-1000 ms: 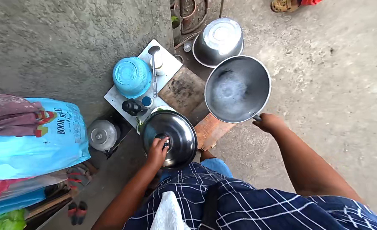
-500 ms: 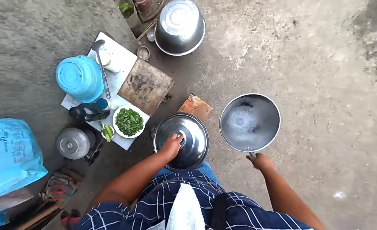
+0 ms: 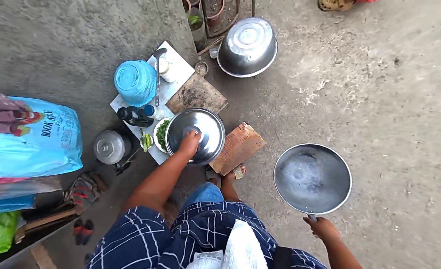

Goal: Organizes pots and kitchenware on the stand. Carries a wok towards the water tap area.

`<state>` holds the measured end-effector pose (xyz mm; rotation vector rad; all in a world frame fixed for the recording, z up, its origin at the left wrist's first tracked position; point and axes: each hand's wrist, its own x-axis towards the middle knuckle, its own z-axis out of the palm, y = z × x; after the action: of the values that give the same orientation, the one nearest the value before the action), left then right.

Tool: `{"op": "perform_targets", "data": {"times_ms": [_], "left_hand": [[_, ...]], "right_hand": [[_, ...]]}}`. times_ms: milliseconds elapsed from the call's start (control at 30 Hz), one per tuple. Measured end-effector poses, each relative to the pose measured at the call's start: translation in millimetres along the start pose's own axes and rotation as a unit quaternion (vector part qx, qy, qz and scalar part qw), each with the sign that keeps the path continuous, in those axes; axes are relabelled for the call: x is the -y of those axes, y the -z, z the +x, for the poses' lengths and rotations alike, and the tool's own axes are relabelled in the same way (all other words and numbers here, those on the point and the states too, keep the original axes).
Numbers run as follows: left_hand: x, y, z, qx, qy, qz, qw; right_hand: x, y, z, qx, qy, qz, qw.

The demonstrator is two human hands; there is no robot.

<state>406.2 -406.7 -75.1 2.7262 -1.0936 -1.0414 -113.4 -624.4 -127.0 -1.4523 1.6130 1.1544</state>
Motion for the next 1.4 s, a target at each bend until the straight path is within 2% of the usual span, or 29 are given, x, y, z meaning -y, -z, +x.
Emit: {"op": "perform_targets", "data": {"times_ms": [167, 300, 667, 767, 833, 933, 1000, 1100, 1200, 1233, 1300, 1333, 1400], "left_hand": [[33.0, 6.0, 49.0, -0.035, 0.047, 0.006, 0.998], [46.2, 4.8, 71.3, -0.032, 0.076, -0.004, 0.997], [53.5, 1.1, 79.4, -0.051, 0.136, -0.018, 0.989], [36.7, 1.4, 67.2, -0.110, 0.092, 0.002, 0.990], [15.7, -3.4, 50.6, -0.114, 0.028, 0.024, 0.993], [-32.5, -18.4, 19.9, -0.031, -0.069, 0.058, 0.995], [-78.7, -33.5, -2.9, 0.040, -0.133, 0.066, 0.988], [-167.4, -63.9, -32.0, 0.143, -0.207, 0.033, 0.967], [-269.0, -95.3, -54.6, 0.291, -0.239, -0.036, 0.926], [-306.2, -105.1, -61.7, 0.339, -0.224, -0.081, 0.910], [-388.8, -118.7, -74.2, 0.427, -0.116, -0.191, 0.876], [-428.9, -121.7, -79.8, 0.463, -0.054, -0.236, 0.853], [-502.6, -130.2, -83.0, 0.503, 0.012, -0.297, 0.812]], "right_hand": [[6.6, -7.0, -6.8, -0.010, 0.005, -0.009, 1.000], [10.7, -13.8, -16.1, -0.009, 0.006, -0.015, 1.000], [-2.2, -30.5, -66.1, -0.031, 0.000, 0.079, 0.996], [3.2, -14.1, -84.9, -0.031, -0.009, 0.138, 0.990], [9.3, -2.7, -98.0, -0.023, -0.018, 0.254, 0.967], [14.5, 19.5, -110.0, 0.015, -0.032, 0.489, 0.871], [7.3, 34.0, -104.1, 0.035, -0.034, 0.573, 0.818], [-12.3, 59.4, -91.0, 0.066, -0.009, 0.630, 0.773], [-35.7, 89.8, -84.5, 0.095, 0.026, 0.662, 0.743], [-45.1, 102.1, -81.9, 0.102, 0.035, 0.666, 0.738], [-64.8, 134.4, -74.7, 0.112, 0.056, 0.659, 0.742], [-74.3, 147.7, -71.4, 0.114, 0.065, 0.643, 0.755], [-95.9, 171.8, -64.0, 0.101, 0.098, 0.579, 0.803]]}}
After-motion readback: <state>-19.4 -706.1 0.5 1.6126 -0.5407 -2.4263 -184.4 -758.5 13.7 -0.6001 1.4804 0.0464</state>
